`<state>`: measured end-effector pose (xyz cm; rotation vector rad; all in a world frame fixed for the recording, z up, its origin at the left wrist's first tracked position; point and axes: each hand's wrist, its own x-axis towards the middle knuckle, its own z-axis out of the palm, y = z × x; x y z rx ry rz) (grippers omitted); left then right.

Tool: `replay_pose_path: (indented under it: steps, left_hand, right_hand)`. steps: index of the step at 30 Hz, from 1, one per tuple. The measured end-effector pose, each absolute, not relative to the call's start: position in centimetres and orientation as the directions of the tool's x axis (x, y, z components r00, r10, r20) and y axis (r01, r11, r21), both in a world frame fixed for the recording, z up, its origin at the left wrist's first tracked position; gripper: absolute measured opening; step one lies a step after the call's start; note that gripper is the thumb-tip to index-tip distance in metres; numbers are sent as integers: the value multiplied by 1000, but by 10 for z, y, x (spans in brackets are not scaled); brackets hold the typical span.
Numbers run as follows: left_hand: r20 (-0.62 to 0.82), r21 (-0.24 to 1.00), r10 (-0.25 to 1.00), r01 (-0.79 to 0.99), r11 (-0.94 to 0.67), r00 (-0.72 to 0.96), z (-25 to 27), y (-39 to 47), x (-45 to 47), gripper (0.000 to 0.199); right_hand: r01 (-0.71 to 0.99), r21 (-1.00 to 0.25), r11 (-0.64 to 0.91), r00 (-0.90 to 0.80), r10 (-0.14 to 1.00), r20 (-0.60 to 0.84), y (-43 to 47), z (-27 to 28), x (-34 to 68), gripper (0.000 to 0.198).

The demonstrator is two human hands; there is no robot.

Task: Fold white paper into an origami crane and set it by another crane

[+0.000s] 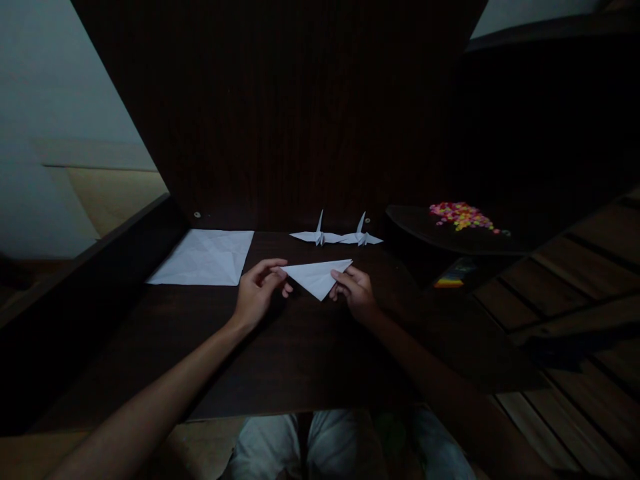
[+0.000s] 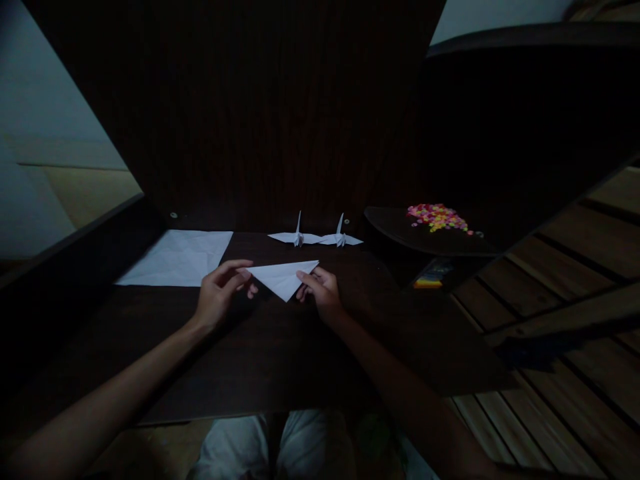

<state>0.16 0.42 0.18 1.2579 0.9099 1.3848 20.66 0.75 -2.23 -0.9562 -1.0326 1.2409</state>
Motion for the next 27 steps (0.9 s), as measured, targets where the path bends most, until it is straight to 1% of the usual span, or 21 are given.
replay_pose_path:
  steps: [4,9,11,13,16,18,20,24,27]
  left_hand:
    - [245,964,967,-122,-236,70,1,3,3,29]
    - [238,970,967,-78,-231,97,-2,7,2,28]
    - [202,978,967,-76,-192,156,-2,7,1,28]
    - [142,989,954,-85,-124,265,-2,8,0,26]
    - [59,988,914,-153,3,401,-4,8,0,24]
    - [13,973,893,-213,93,449,-6,8,1,26]
    - [-36,958,863,-230,174,504,-8,8,2,30]
    - [-110,938,739,-177,299,665,-10,6,3,34]
    - [-146,926,651,-129,356,745,-11,3,3,37]
  right_hand:
    - [-315,-947,60,44,998,49,9,-22,207,25]
    - [-366,-929,50,55,998,31,10,-21,207,24]
    - [-410,-910,53,81,996,22,11,-21,207,24]
    - [-452,-890,62,112,994,12,13,-22,208,24]
    - [-467,-883,54,101,995,8,14,-23,209,26]
    - [-444,-896,32,58,998,7,13,-24,208,29]
    - [-403,-915,14,23,1000,6,12,-25,206,33]
    - [-279,-960,21,-34,999,32,9,-26,202,40]
    - [-174,-981,82,-56,994,93,7,-24,201,42]
